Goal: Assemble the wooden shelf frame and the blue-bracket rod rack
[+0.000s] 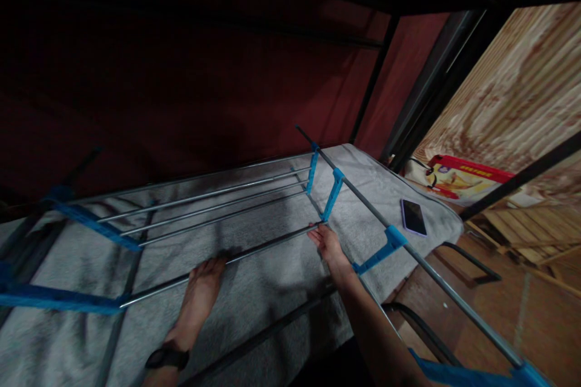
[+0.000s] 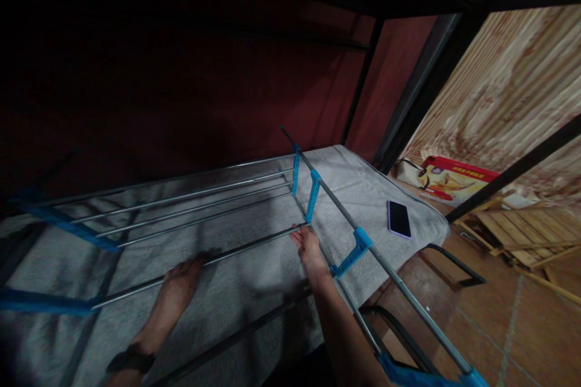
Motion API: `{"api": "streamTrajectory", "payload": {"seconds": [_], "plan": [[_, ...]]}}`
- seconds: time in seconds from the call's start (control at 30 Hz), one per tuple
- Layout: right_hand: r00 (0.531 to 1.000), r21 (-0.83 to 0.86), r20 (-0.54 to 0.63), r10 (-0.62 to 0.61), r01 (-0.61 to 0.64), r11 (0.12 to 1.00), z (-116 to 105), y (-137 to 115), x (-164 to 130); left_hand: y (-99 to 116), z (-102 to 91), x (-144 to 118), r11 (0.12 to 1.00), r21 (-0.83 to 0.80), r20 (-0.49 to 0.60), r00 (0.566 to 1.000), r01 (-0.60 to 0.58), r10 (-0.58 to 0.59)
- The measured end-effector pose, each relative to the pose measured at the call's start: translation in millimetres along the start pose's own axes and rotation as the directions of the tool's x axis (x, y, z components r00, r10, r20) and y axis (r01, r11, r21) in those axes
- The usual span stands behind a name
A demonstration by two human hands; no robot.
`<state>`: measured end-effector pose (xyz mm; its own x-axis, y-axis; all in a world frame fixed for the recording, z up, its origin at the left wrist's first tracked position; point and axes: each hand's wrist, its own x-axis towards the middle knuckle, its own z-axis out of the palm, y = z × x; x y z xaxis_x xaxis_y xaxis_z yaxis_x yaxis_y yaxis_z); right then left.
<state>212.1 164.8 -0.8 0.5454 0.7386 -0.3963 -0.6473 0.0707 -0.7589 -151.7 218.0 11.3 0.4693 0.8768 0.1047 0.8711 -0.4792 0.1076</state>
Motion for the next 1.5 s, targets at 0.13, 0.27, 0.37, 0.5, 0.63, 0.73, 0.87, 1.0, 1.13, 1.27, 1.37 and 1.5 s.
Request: {"api": "streamTrajectory", "payload": {"seconds": [0.13,0.27,0.37,0.5,0.63,0.73,0.87,1.0,1.13,1.27,1.37,1.5], "plan": [[1.000,0.001,-0.008,0.000,0.000,1.000,0,0,4,5,-6.2,-3,0.997,0.079,0.015,1.000,-0.010,0.009],[1.000,-0.003,-0.011,0.001,-0.001,1.000,1,4,6,12,-7.9,-3,0.995,0.102,-0.054,0.998,-0.017,0.022],[1.000,-0.013,-0.005,-0.001,0.001,1.000,-1,5,8,30,-7.0,2,0.997,0.029,-0.102,0.993,-0.065,0.068],[0.999,-0.036,0.047,-0.005,0.007,0.999,-6,6,9,70,-3.4,17,0.983,-0.070,-0.102,0.982,-0.170,0.162],[0.996,-0.081,0.085,-0.026,0.033,0.996,-10,6,8,106,2.9,38,0.971,-0.111,-0.033,0.977,-0.213,0.210],[0.995,-0.141,0.083,-0.061,0.072,0.987,-9,5,6,119,8.5,53,0.972,-0.114,0.035,0.977,-0.205,0.210],[0.995,-0.178,0.067,-0.076,0.087,0.980,-5,6,3,121,14.3,61,0.975,-0.101,0.075,0.976,-0.197,0.205],[0.995,-0.332,0.080,-0.053,0.077,0.940,-8,5,-2,120,14.8,58,0.970,-0.117,0.065,0.973,-0.215,0.223],[0.984,-0.558,0.065,-0.166,0.173,0.811,-25,-7,-8,121,11.0,57,0.966,-0.150,0.067,0.972,-0.213,0.225],[0.795,-0.816,0.202,-0.572,0.460,0.351,-39,-23,-2,123,7.7,57,0.965,-0.156,0.071,0.972,-0.211,0.224],[0.760,-0.838,0.284,-0.585,0.493,0.233,-38,-28,10,124,6.5,56,0.966,-0.154,0.075,0.972,-0.207,0.221],[0.793,-0.853,0.319,-0.519,0.479,0.206,-35,-27,26,125,6.2,55,0.962,-0.164,0.052,0.972,-0.218,0.229]]}}
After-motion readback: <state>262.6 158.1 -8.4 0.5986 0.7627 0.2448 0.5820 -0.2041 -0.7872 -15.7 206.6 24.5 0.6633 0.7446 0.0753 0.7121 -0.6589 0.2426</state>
